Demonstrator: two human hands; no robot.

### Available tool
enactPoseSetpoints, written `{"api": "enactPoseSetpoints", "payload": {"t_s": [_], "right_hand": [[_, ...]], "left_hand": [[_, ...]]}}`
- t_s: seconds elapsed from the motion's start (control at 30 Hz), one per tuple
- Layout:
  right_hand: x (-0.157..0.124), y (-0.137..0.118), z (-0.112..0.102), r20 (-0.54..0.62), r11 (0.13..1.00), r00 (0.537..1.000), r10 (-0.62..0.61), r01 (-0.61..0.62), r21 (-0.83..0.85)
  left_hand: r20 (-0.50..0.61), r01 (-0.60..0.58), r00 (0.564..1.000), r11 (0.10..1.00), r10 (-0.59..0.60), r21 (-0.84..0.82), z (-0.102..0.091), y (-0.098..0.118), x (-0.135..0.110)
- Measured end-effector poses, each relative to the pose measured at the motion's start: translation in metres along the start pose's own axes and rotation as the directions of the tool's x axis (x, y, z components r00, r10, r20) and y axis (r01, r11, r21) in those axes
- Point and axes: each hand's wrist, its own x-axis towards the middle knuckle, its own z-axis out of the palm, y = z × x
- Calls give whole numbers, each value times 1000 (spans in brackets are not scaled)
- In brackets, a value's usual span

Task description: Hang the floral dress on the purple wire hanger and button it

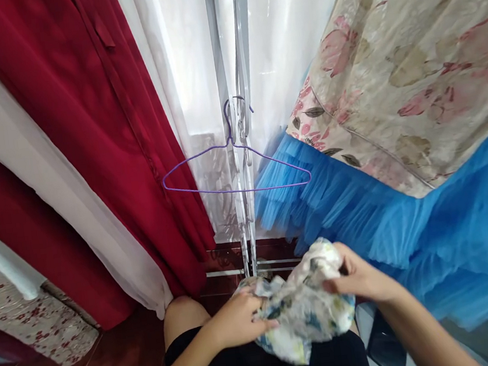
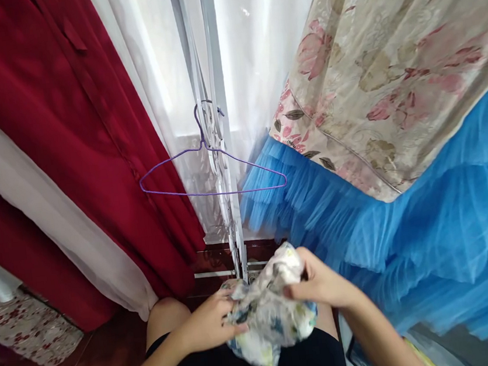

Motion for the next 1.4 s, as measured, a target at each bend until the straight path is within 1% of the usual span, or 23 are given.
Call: {"api": "enactPoseSetpoints", "payload": {"t_s": [0.07, 0.1, 0.13, 0.2, 0.23, 0.27, 0.37, 0.47, 0.53, 0.6, 0.63, 0.73, 0.8, 0.83, 0.9, 0.93, 1.0, 1.1, 1.13, 1.2, 1.27, 1.3, 1.4], "right_hand": [[13, -23, -37, -71, 984, 995, -69, 57, -169], [25, -34, -56, -150, 966, 979, -135, 96, -240], [40, -44, -73, -251, 954, 946, -206, 137, -267], [77, -61, -103, -415, 956, 867, -275, 203, -211], [97, -69, -114, -449, 966, 856, -257, 220, -134], [117, -76, -121, -446, 973, 867, -221, 229, -36], [172, -95, -124, -376, 979, 911, -171, 199, 36], [210, -105, -107, -214, 995, 975, -59, 75, 71], [221, -105, -94, -106, 997, 994, 7, 1, 78], [224, -103, -85, -27, 995, 998, 52, -49, 84], [223, -102, -83, 3, 994, 998, 66, -66, 91], [216, -103, -82, 47, 990, 996, 82, -87, 107], [212, -108, -84, 41, 992, 996, 82, -86, 92], [211, -110, -84, 33, 993, 996, 83, -85, 80], [209, -115, -83, 11, 995, 997, 78, -79, 65], [208, -117, -82, 0, 995, 997, 73, -73, 63], [206, -120, -80, -11, 996, 998, 61, -60, 67], [203, -119, -77, 10, 996, 999, 52, -52, 74], [201, -117, -77, 15, 996, 998, 57, -58, 74], [196, -111, -78, -7, 995, 998, 67, -66, 73], [187, -101, -82, -80, 996, 995, 52, -46, 75], [181, -94, -85, -123, 997, 992, 34, -25, 71], [161, -70, -94, -230, 998, 972, -53, 56, 4]], "left_hand": [[-110, 33, 994, 984, -13, 173, -23, -7, 0], [-167, 42, 986, 970, -2, 239, -38, -7, 1], [-225, 46, 974, 954, 23, 295, -53, -5, 3], [-345, 42, 934, 931, 92, 362, -81, 5, 8], [-401, 35, 907, 926, 129, 376, -93, 13, 12], [-450, 24, 878, 924, 163, 381, -102, 22, 15], [-541, 0, 812, 928, 218, 373, -121, 50, 20], [-580, 35, 801, 955, 150, 295, -137, 65, 13], [-577, 74, 814, 973, 67, 218, -150, 61, 1], [-552, 124, 834, 972, 7, 199, -167, 44, -14], [-525, 149, 851, 962, -5, 231, -177, 32, -22], [-400, 193, 917, 880, -4, 434, -211, -16, -37], [-388, 232, 922, 834, -24, 500, -238, -45, -37], [-399, 247, 916, 836, -37, 490, -251, -56, -33], [-460, 274, 887, 852, -45, 446, -279, -67, -20], [-509, 289, 860, 854, -34, 433, -292, -67, -11], [-623, 337, 782, 834, 10, 436, -314, -56, 8], [-744, 355, 659, 827, 110, 436, -327, -26, 35], [-758, 317, 637, 848, 141, 425, -327, -15, 43], [-754, 202, 628, 895, 194, 398, -320, 4, 54], [-754, 124, 619, 920, 222, 372, -309, 16, 60], [-770, 111, 597, 928, 225, 357, -304, 20, 61], [-861, 113, 468, 952, 200, 283, -292, 21, 61]]}}
